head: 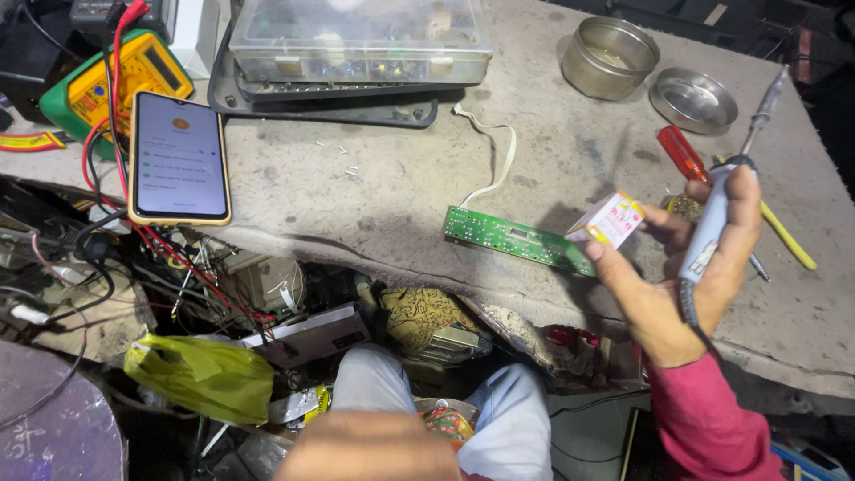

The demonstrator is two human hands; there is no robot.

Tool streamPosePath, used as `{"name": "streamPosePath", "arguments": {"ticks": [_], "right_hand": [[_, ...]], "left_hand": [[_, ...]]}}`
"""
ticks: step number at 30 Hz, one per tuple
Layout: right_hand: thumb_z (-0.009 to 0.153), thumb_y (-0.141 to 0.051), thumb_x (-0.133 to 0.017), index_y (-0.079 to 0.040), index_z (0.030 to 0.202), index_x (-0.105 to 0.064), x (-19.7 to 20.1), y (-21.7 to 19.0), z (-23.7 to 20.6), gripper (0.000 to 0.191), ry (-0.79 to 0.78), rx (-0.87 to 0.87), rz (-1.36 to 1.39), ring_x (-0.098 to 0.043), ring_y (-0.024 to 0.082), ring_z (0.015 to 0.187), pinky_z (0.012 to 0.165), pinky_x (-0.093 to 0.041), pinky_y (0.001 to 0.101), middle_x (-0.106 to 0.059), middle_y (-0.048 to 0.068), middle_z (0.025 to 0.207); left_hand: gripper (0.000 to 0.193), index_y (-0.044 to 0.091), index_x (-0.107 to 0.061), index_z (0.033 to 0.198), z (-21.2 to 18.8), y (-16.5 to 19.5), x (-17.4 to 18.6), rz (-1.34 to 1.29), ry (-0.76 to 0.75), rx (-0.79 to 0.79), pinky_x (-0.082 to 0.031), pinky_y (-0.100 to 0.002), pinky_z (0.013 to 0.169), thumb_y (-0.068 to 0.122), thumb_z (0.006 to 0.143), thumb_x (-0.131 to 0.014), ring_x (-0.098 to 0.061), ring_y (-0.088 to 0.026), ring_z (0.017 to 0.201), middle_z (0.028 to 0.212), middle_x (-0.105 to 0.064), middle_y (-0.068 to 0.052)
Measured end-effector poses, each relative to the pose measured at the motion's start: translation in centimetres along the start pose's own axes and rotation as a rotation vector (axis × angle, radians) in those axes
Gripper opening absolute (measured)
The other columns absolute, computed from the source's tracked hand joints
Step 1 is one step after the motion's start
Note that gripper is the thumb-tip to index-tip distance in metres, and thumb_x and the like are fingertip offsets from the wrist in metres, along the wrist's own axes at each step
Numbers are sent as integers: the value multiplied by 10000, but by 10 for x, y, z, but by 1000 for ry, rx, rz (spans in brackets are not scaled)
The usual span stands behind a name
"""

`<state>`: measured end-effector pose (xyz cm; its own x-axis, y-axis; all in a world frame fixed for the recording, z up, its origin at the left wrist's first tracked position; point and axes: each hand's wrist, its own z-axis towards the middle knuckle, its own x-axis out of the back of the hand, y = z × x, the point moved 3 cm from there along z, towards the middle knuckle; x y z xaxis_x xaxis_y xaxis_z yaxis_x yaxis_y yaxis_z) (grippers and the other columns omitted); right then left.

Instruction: The person solders components on a green circuit board with a soldering iron, holding the board steady with the other hand. They periodically set the board down, handle a separate display board with a digital readout, and reposition the circuit board to solder different points along it.

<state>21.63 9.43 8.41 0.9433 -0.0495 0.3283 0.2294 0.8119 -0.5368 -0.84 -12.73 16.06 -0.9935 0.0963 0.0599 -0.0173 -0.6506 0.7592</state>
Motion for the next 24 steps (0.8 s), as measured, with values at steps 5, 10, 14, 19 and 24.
{"name": "streamPosePath", "arguments": {"ticks": [5, 10, 14, 19, 24], "right_hand": [[785, 4, -895, -94, 1670, -141, -26, -36, -16, 1167, -31, -85, 198, -596, 287, 1310, 1066, -615, 408, -332, 156, 1597], [710, -11, -888, -99, 1645, -138, -50, -60, -23, 1202, -110, -86, 321, -647, 323, 1278, 1063, -587, 435, -350, 152, 1551], [726, 47, -855, -92, 1636, -168, -53, -62, -18, 1148, -191, -67, 461, -609, 350, 1329, 1120, -550, 468, -349, 155, 1543], [871, 126, -703, -78, 1653, -195, -51, -51, -4, 955, -103, -250, 603, -630, 331, 1309, 1051, -584, 424, -387, 159, 1534], [865, 154, -697, -64, 1601, -276, -58, -45, 6, 875, -71, -266, 574, -716, 259, 1080, 824, -618, 323, -450, 159, 1484]], "left_hand": [[483, -28, -637, 1105, 33, -48, 3, 502, 335, 64, -552, -305, 689, 327, 832, -818, -707, -211, 785, 909, -689, -112], [562, -16, -563, 1395, 46, -108, 2, 134, 237, 322, -570, -273, 728, 251, 929, -725, -690, -133, 912, 1105, -706, -109], [411, -15, -641, 1326, 45, -119, 9, 117, 285, 328, -566, -255, 747, 174, 961, -665, -687, -113, 938, 1110, -753, -120], [343, -5, -687, 1243, 39, -110, 18, 253, 253, 298, -573, -265, 746, 156, 942, -659, -731, -141, 918, 1132, -751, -119], [299, -10, -684, 1187, 43, -97, 17, 336, 213, 141, -581, -334, 877, 169, 947, -696, -756, -238, 1032, 1143, -754, -153]]}}
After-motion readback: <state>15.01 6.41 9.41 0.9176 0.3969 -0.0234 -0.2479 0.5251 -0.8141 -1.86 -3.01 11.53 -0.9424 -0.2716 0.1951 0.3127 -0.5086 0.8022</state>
